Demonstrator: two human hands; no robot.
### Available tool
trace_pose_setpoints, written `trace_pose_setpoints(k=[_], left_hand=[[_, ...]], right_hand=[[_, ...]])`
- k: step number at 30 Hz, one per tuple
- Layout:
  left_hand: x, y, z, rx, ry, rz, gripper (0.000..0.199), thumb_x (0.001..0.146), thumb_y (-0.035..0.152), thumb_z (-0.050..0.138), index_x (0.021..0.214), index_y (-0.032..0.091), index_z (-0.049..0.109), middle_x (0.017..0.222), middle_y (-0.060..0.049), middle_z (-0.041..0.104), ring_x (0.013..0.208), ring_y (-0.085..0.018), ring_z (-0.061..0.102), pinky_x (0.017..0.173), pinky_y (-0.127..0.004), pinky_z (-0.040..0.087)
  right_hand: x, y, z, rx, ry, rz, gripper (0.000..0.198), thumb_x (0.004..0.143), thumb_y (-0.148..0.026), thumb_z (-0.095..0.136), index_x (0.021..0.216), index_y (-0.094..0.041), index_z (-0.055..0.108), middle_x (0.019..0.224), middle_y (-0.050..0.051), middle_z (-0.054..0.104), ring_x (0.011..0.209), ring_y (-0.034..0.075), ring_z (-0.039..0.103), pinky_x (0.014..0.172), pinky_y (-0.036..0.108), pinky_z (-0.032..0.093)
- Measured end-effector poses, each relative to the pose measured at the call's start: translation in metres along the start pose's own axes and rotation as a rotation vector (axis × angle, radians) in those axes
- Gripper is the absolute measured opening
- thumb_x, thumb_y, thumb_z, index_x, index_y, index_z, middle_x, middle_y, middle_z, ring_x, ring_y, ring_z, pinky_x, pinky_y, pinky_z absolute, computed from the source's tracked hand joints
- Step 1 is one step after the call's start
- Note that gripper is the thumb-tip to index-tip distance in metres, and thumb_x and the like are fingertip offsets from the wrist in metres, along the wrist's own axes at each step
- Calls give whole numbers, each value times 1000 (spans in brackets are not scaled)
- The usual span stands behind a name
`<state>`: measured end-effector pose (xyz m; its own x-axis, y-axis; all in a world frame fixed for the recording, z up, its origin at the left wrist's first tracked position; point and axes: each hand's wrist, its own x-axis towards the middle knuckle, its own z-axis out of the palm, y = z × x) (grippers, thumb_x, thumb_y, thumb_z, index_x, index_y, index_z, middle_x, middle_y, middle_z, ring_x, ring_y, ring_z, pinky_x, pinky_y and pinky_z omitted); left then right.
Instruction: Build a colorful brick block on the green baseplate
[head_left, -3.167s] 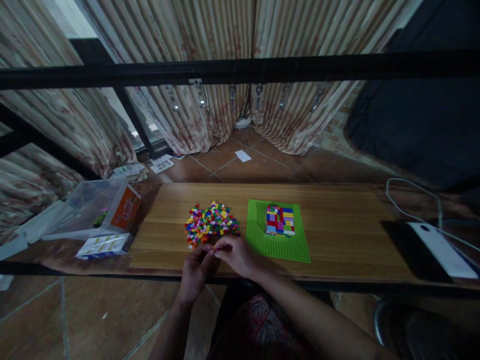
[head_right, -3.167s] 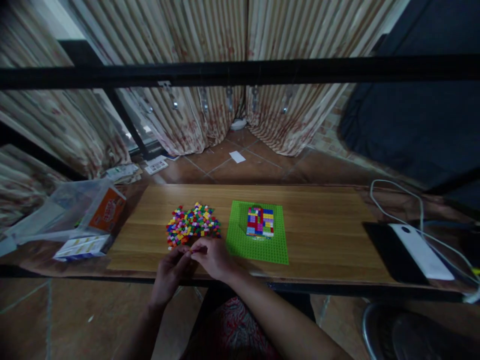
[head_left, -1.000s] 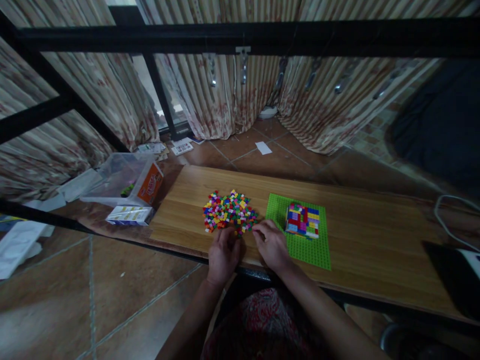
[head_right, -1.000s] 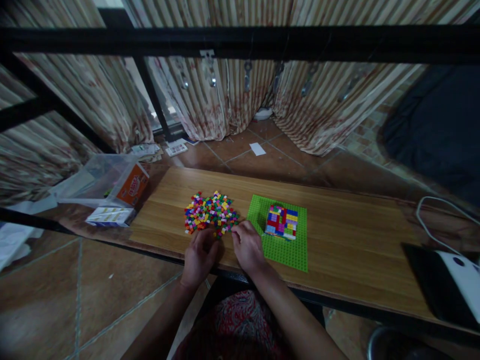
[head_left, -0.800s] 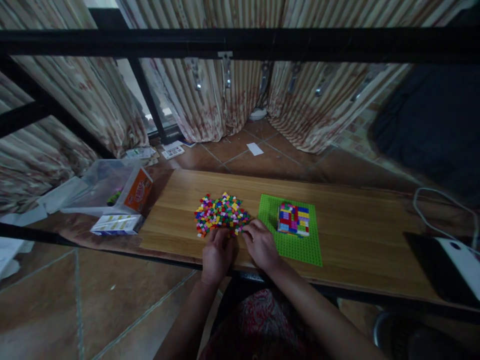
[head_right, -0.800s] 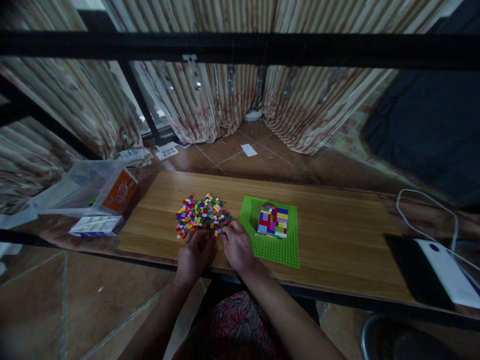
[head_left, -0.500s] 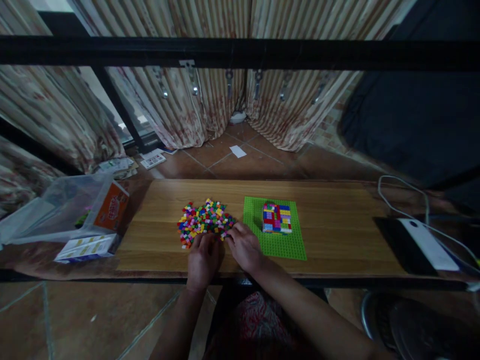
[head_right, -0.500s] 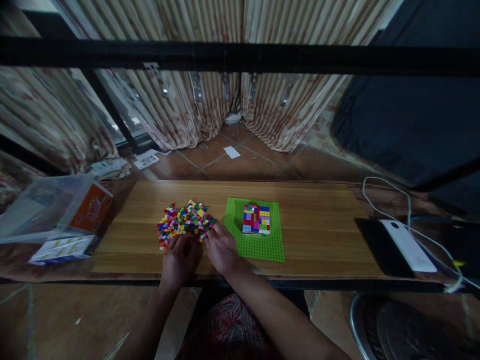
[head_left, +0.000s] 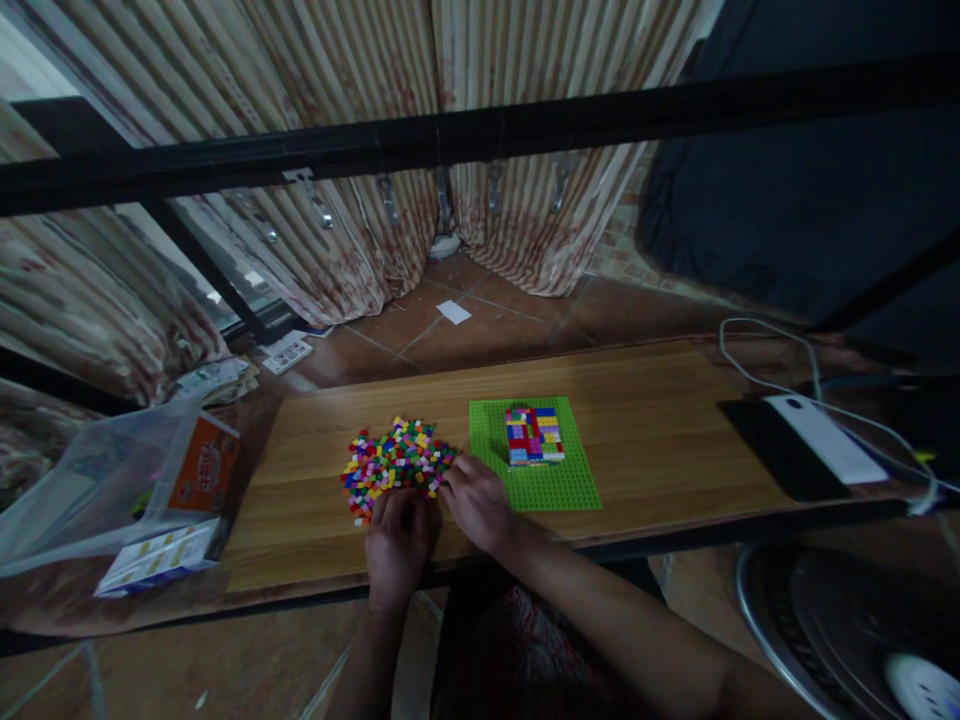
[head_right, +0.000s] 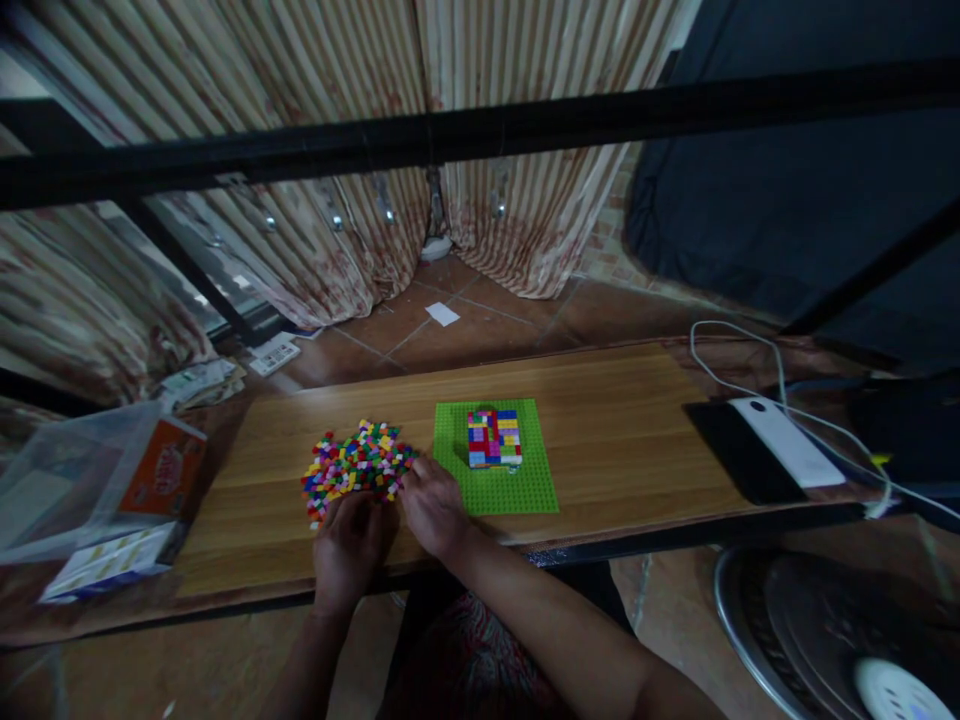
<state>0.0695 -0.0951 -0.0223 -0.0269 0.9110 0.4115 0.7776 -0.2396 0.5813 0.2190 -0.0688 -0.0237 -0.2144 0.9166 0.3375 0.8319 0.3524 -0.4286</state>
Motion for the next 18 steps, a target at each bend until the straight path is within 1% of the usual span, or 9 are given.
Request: trace_pose_setpoints(k=[7,12,15,18], left_hand=[[-3,3,-1,-68,-36,-5,10,86,23,53,93,19,60,91,-7,62,87,-19,62,78,-31,53],[-8,5,-2,-109,0,3,14,87,21,51,98,19,59,96,-8,63,93,-19,62,82,-32,53],[-11,5,-2,-141,18,-4,16,87,20,51,101,19,58,97,-8,62,95,-19,62,82,-32,53],[-15,5,-1,-157,21,-18,14,87,19,50,99,19,58,95,-7,61,92,-18,62,79,-30,53]], right_hand=[[-1,4,0,53,-1,-15,15,90,-19,54,76,-21,61,87,7,60,87,21,57,79,35,50],[-3,6,-5,176,18,-21,17,93,-23,49,82,-21,61,85,6,62,85,20,60,78,33,48],[-5,6,-9,299,42,29,17,94,-28,47,89,-22,62,84,5,65,79,19,62,74,32,48],[-9,6,-17,451,9,116,18,94,-32,47,91,-22,63,82,3,68,69,17,63,69,29,49]])
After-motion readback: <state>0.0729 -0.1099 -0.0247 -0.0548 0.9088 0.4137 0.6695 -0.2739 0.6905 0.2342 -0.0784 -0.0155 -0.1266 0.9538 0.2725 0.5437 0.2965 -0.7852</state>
